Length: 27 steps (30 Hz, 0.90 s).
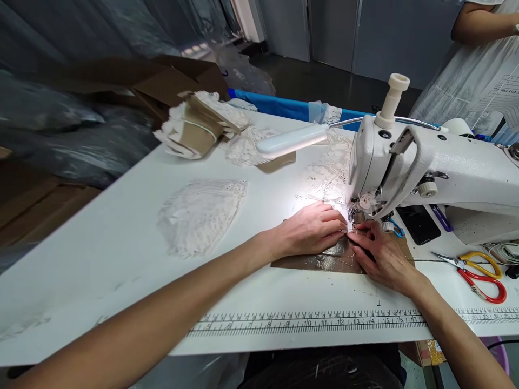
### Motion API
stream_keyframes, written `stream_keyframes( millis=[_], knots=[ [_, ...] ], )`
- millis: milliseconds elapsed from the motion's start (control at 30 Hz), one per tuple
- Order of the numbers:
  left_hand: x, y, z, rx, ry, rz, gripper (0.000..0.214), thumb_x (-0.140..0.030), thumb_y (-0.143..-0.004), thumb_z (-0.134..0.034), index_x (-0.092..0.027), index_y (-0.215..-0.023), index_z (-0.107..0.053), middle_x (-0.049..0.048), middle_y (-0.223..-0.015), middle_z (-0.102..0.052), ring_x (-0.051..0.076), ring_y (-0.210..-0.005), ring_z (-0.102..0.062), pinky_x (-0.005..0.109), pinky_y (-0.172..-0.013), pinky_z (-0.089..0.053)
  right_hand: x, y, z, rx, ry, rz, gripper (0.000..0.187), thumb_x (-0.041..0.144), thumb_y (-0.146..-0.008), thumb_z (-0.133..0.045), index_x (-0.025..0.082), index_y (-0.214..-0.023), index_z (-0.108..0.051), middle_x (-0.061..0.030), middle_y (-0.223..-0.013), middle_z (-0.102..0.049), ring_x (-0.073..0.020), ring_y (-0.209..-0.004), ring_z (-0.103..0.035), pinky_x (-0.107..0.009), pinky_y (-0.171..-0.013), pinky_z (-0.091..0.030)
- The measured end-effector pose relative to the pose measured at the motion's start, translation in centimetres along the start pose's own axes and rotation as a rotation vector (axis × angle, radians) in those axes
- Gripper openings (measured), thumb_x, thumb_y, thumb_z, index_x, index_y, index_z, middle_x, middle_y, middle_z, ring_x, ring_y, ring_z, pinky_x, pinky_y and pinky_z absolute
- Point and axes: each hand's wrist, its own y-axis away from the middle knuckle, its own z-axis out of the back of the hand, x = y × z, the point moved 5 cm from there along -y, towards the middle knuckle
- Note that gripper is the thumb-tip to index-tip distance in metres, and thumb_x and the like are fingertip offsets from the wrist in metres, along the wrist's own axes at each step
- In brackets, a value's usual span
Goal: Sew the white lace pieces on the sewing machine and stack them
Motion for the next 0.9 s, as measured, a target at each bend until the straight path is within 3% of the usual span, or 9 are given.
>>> stream_keyframes(
  millis=[300,633,800,900],
  knots=[
    [-0.2,0.1,0.0,-0.052,-0.046,0.025,0.03,-0.023,-0.101,-0.04,-0.018,-0.088,-0.066,0.0023,-0.086,-0.07,0.013,-0.073,-0.063,0.029,-0.067,-0.048,-0.4,0.4,-0.4,0.0,-0.038,-0.063,0.029,0.026,-0.098,-0.048,0.024,-0.12,-0.066,-0.0119,-0.116,-0.057,-0.0225,-0.093,-0.059,-0.039,-0.084,-0.055],
    [-0.6,-0.2,0.0,-0.102,-0.065,0.019,0.032,-0.025,-0.102,-0.041,-0.019,-0.084,-0.067,0.0002,-0.082,-0.07,0.013,-0.07,-0.06,0.031,-0.067,-0.045,-0.4,0.5,-0.6,-0.019,-0.046,-0.075,0.029,0.023,-0.096,-0.049,0.02,-0.118,-0.068,-0.0132,-0.111,-0.057,-0.0222,-0.089,-0.058,-0.039,-0.08,-0.053],
    [-0.5,-0.2,-0.2,-0.048,-0.075,0.034,0.035,-0.025,-0.102,-0.039,-0.019,-0.083,-0.067,0.0014,-0.081,-0.069,0.014,-0.069,-0.059,0.032,-0.066,-0.044,-0.4,0.4,-0.4,-0.007,-0.049,-0.091,0.029,0.022,-0.095,-0.051,0.022,-0.119,-0.067,-0.0122,-0.114,-0.058,-0.0227,-0.093,-0.059,-0.039,-0.084,-0.053],
    [-0.2,-0.1,-0.3,-0.004,-0.019,0.063,0.033,-0.025,-0.101,-0.039,-0.019,-0.085,-0.068,0.0017,-0.078,-0.067,0.014,-0.069,-0.06,0.031,-0.068,-0.045,-1.4,-0.3,0.3,0.071,-0.144,-0.103,0.026,0.024,-0.093,-0.054,0.023,-0.114,-0.069,-0.0102,-0.114,-0.06,-0.0218,-0.093,-0.061,-0.038,-0.083,-0.053]
  ],
)
